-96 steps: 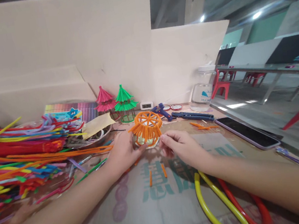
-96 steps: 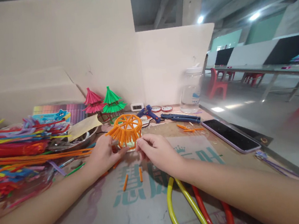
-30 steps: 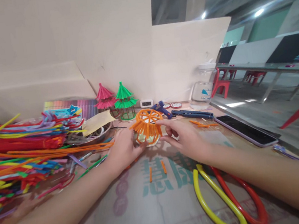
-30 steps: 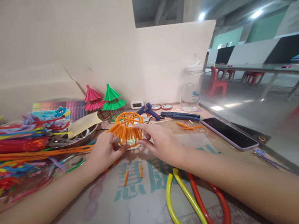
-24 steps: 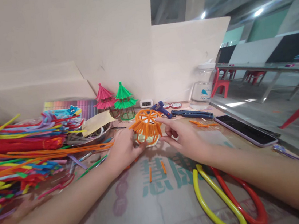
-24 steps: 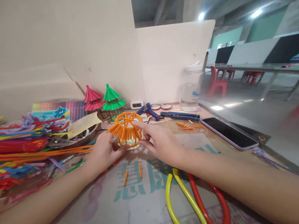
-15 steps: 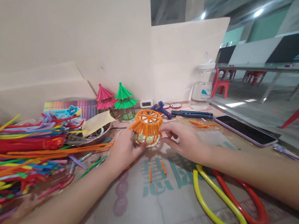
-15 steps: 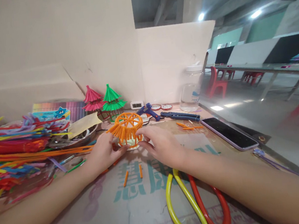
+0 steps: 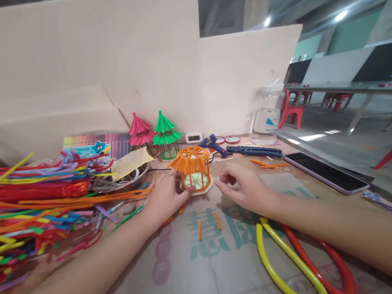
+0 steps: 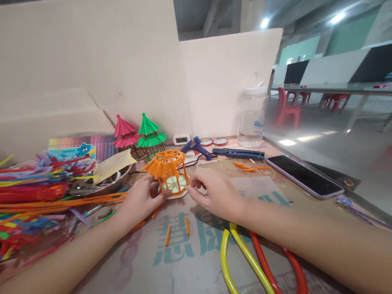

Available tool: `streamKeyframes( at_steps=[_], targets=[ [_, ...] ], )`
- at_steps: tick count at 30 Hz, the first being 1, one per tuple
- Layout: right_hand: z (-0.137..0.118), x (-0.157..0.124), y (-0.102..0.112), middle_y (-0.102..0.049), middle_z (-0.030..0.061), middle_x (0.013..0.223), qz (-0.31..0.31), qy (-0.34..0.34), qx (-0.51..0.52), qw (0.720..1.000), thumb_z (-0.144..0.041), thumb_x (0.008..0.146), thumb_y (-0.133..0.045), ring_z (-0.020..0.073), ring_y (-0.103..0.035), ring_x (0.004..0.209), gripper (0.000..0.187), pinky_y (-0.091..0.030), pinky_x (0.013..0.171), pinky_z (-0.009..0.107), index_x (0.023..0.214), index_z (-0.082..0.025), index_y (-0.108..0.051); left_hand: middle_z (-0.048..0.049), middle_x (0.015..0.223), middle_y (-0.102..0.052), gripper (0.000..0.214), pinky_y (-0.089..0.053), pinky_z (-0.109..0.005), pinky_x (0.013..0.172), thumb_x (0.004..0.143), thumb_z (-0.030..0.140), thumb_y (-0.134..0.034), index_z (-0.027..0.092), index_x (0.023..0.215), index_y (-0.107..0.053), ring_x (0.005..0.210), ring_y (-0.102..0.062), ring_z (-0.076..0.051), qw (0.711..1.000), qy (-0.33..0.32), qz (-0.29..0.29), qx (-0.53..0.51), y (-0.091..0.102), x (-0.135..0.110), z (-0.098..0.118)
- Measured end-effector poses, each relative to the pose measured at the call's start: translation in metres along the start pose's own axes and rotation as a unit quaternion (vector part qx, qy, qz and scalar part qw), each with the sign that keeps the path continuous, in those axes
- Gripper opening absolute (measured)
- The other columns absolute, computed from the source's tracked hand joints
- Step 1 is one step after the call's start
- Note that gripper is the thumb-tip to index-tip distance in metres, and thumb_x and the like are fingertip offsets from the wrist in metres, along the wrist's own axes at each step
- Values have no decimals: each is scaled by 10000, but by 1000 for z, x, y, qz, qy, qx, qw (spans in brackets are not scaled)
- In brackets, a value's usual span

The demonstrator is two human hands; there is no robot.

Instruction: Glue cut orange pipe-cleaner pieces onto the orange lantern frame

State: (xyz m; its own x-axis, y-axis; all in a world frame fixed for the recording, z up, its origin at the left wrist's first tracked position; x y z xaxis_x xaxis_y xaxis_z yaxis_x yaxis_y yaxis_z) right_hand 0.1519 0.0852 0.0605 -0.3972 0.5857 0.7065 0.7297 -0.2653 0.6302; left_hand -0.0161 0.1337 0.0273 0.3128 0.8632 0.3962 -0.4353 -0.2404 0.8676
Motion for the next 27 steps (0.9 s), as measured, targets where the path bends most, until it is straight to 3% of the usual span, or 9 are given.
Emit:
streamKeyframes(
  at_steps=[4, 7, 12, 18, 22, 24, 27],
  targets=[
    [-9, 3, 8, -605, 11, 746, 31, 58, -25, 998, -231, 884, -603, 148, -531, 661, 46, -414, 620, 275, 893, -200, -570, -51, 818, -636, 360, -441, -334, 638, 800, 461, -623, 176, 1012, -563, 746, -617, -228, 1000, -7, 12, -2, 4, -2, 4],
    [-18, 3, 12, -668, 35, 850, 40, 106, -49, 992, -232, 916, -584, 167, -578, 730, 81, -445, 686, 302, 995, -213, -582, -78, 897, -633, 371, -459, -353, 687, 807, 459, -624, 170, 1027, -545, 825, -621, -250, 999, -28, 26, 22, 6, -4, 8],
    [-26, -1, 14, -681, 48, 883, 60, 147, -74, 985, -201, 919, -585, 183, -606, 806, 93, -467, 744, 315, 1010, -210, -570, -100, 956, -618, 374, -464, -386, 768, 818, 497, -605, 177, 989, -518, 953, -598, -291, 996, -53, 52, 46, 7, -8, 8],
    [-22, -1, 12, -626, 25, 780, 54, 124, -78, 988, -231, 917, -593, 162, -558, 719, 49, -426, 672, 287, 937, -191, -573, -91, 931, -613, 392, -449, -373, 774, 792, 499, -627, 174, 988, -531, 935, -591, -286, 997, -39, 56, 36, 7, -7, 7],
    [-24, -3, 8, -577, 9, 731, 30, 118, -42, 992, -237, 913, -583, 145, -520, 686, 88, -397, 645, 270, 849, -186, -551, -67, 846, -620, 314, -436, -341, 690, 812, 474, -596, 181, 920, -571, 807, -600, -253, 1000, -8, -9, 6, -2, -2, 3],
    [-18, -3, 5, -553, 1, 711, 14, 91, -18, 996, -223, 909, -566, 136, -500, 663, 119, -383, 620, 260, 801, -187, -530, -58, 815, -631, 290, -430, -322, 645, 832, 460, -570, 183, 918, -582, 763, -602, -238, 999, 6, -39, -20, -8, -1, 0],
    [-2, -1, 3, -502, -18, 653, 13, 23, 13, 1000, -210, 896, -541, 121, -456, 602, 190, -354, 568, 248, 718, -194, -478, -60, 850, -660, 260, -461, -322, 689, 840, 416, -571, 187, 959, -599, 811, -623, -235, 997, 5, -25, -70, -7, -1, -3]
  ],
)
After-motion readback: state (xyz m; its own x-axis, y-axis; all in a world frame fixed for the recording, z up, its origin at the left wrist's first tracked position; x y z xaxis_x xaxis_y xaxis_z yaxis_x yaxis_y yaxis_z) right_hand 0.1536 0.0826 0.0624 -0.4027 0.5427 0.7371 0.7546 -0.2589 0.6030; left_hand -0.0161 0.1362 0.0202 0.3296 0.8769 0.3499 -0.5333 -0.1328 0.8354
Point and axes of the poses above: each hand's wrist, its own x-axis towards the middle knuckle, its own y-axis out of the back of the hand, z = x × y, the point moved 10 cm from there along x, towards the middle knuckle
